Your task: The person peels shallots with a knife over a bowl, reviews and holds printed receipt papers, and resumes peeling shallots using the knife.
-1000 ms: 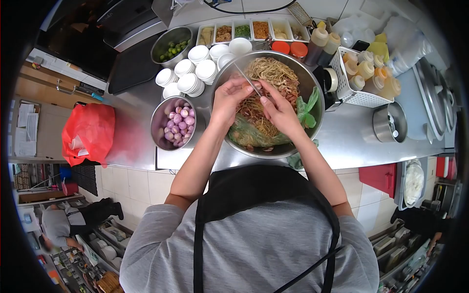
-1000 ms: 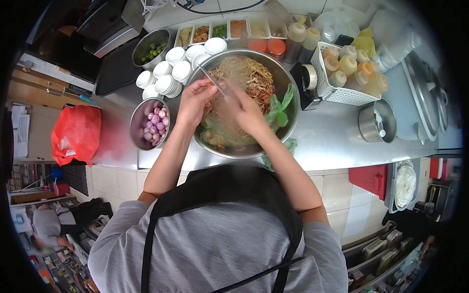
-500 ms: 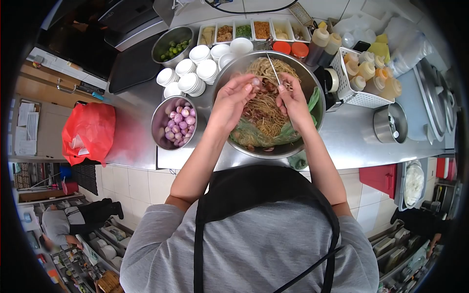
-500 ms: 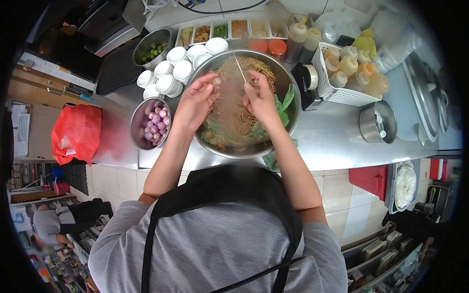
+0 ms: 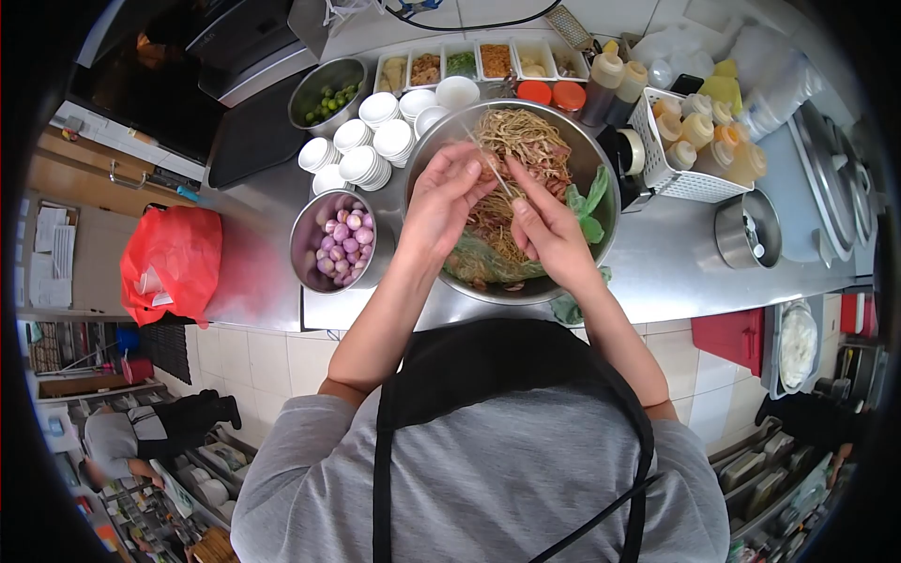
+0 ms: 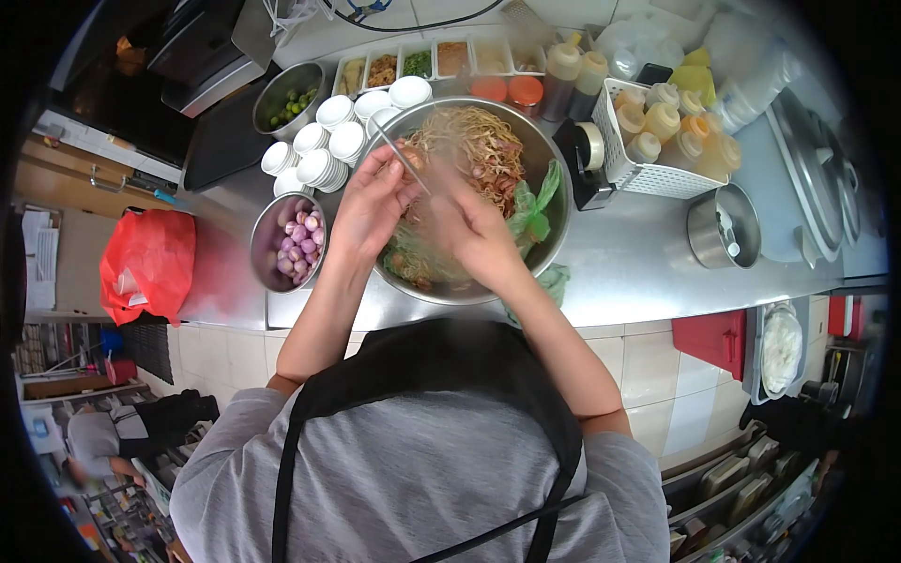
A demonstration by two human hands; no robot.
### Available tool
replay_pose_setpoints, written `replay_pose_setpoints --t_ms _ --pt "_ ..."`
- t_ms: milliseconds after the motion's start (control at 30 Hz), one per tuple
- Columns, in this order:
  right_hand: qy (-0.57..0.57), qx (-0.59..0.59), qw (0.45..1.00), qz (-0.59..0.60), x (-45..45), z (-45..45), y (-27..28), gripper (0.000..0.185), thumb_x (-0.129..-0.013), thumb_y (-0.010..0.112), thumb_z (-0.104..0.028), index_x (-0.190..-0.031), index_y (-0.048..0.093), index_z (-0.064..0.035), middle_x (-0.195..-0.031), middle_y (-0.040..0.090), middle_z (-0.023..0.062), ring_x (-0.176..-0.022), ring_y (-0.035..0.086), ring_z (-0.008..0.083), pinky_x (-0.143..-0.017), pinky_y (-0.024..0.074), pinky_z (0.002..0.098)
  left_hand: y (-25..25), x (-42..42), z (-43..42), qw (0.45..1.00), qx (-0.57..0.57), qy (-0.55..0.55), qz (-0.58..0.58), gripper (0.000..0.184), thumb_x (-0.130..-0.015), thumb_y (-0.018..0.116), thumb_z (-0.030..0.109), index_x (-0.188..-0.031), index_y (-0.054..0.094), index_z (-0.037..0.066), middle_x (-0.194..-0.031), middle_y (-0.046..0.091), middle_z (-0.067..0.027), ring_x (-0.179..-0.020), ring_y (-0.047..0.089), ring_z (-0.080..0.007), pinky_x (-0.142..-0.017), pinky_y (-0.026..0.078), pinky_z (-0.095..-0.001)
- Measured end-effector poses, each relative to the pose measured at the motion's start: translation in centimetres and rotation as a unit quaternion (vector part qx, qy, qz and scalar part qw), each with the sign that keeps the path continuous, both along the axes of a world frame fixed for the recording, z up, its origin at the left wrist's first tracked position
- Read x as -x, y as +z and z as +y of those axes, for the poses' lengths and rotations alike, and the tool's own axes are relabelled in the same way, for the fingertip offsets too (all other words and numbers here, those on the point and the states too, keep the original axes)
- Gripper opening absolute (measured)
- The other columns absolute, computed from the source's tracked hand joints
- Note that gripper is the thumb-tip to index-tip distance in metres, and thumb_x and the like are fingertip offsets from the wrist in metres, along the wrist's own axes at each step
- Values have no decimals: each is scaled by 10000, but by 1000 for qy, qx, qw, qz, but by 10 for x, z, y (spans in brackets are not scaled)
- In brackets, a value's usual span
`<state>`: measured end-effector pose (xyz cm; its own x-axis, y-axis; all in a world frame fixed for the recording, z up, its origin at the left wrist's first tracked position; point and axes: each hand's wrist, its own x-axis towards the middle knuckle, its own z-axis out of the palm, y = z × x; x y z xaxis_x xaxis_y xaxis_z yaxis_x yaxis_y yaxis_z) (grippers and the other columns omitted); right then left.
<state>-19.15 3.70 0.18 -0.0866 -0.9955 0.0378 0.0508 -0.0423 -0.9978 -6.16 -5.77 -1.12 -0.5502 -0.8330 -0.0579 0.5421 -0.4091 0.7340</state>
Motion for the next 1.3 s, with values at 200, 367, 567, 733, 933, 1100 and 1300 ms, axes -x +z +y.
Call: replay_pose_setpoints --t_ms 200,367,567,733,933,1100,1300 --pt "-12 -16 1000 -10 -4 2 10 438 -868 460 -76 -1297 375 -104 -983 538 -15 -641 407 22 -553 370 169 9 -1 8 999 22 13 -45 246 -819 551 43 -1062 518 14 -1016 565 -75 -941 543 -151 -836 445 -291" --pt "-31 7 999 35 -5 0 2 412 -865 473 -84 -1271 405 -77 -1056 564 60 -814 511 77 -709 409 207 8 0 14 998 36 37 -36 217 -800 569 16 -1014 534 7 -997 572 -73 -928 544 -139 -828 443 -276" --pt "-80 74 992 61 -9 1 -5 360 -856 492 -82 -1210 451 -42 -1109 552 119 -996 509 126 -840 379 236 9 2 25 993 72 84 -52 249 -767 592 -30 -1005 531 8 -969 573 -67 -909 539 -122 -818 436 -254" --pt "-89 19 996 -17 -11 2 -1 254 -851 504 -74 -1104 503 -43 -916 568 23 -781 513 47 -670 412 192 6 2 32 992 89 80 -44 273 -763 590 -39 -1025 524 3 -968 571 -68 -910 537 -128 -827 431 -262" --pt "-77 58 995 -17 -11 -2 -6 147 -880 487 -110 -1019 453 -79 -565 430 -24 -468 375 32 -400 262 174 12 2 29 995 80 35 -43 277 -811 534 -12 -1085 498 -2 -1007 563 -69 -945 531 -144 -843 430 -281" --pt "-84 19 994 -73 -14 1 -7 146 -890 470 -129 -1030 457 -89 -557 435 -17 -449 357 32 -402 262 172 6 10 32 987 98 91 -86 293 -841 503 18 -1133 492 6 -1034 565 -68 -966 530 -141 -840 436 -287" --pt "-18 -37 977 -207 -2 12 -7 146 -909 434 -180 -1020 469 -92 -567 433 -8 -450 339 37 -403 257 174 -2 6 32 985 106 65 -117 277 -834 528 30 -1110 526 13 -1008 579 -69 -919 547 -132 -809 447 -271"
